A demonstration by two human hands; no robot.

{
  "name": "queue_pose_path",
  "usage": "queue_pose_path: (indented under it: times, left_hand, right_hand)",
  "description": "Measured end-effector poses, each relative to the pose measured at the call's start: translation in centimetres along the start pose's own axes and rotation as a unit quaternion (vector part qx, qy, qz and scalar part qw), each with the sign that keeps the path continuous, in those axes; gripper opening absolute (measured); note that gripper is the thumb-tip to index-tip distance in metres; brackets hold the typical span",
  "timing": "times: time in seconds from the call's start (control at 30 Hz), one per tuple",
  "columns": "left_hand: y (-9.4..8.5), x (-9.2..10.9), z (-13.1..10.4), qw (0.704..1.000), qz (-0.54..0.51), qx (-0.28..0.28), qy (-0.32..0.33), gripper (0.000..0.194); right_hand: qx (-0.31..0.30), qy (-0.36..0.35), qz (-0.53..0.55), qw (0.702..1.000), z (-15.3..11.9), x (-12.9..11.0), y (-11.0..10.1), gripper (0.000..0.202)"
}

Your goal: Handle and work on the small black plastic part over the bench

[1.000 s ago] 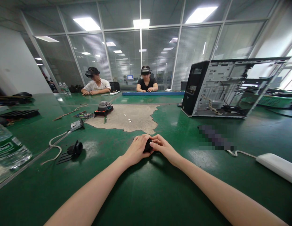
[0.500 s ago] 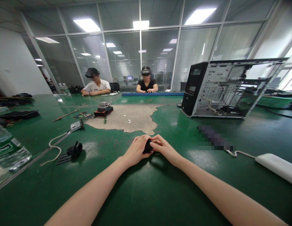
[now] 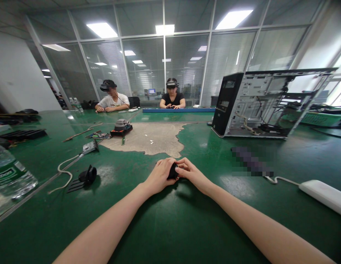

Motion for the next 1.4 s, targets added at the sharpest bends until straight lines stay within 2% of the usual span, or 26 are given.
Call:
queue_pose_path:
  times: [0.2, 0.4, 0.53, 0.7, 0.9, 1.07, 1.23, 1.4]
  left_hand:
    - [-0.1, 0.1, 0.0, 1.0, -0.002, 0.0, 0.002, 0.049]
    - [0.0, -0.1, -0.1, 1.0, -0.001, -0.002, -0.002, 0.052]
    - [-0.1, 0.1, 0.0, 1.0, -0.003, -0.004, 0.002, 0.051]
    - [-0.1, 0.2, 0.0, 1.0, -0.002, -0.002, 0.002, 0.051]
    - [0.0, -0.1, -0.1, 1.0, -0.003, 0.0, -0.001, 0.053]
    - [-0.1, 0.1, 0.0, 1.0, -0.007, 0.002, 0.003, 0.05]
    - [0.0, 0.2, 0.0, 1.0, 0.004, -0.001, 0.0, 0.05]
    - [-0.1, 0.0, -0.1, 1.0, 0.001, -0.003, 0.001, 0.052]
  right_hand:
    - [0.016, 0.014, -0.021, 1.0, 0.4, 0.8, -0.3, 0.027]
    - [-0.004, -0.008, -0.009, 1.0, 0.0, 0.0, -0.1, 0.031]
    - [0.01, -0.002, -0.008, 1.0, 0.0, 0.1, 0.0, 0.025]
    - [0.032, 0.016, -0.023, 0.999, 0.3, 0.9, -0.2, 0.031]
    - [0.007, -0.002, -0.02, 1.0, 0.0, 0.1, -0.1, 0.032]
    - [0.02, 0.004, -0.015, 1.0, 0.0, 0.0, 0.1, 0.026]
    - [0.031, 0.013, -0.029, 0.999, 0.3, 0.8, -0.2, 0.032]
    - [0.003, -0.004, -0.019, 1.0, 0.1, 0.2, -0.1, 0.036]
Point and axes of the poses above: each hand's wrist, its own z-axis towards the middle knuckle, its own y-axis out of the palm, x = y × z, the point moved 3 cm from there along z, towards the middle knuckle, and after that the axes turned 6 degrees about -z, right-handed, at the moved point
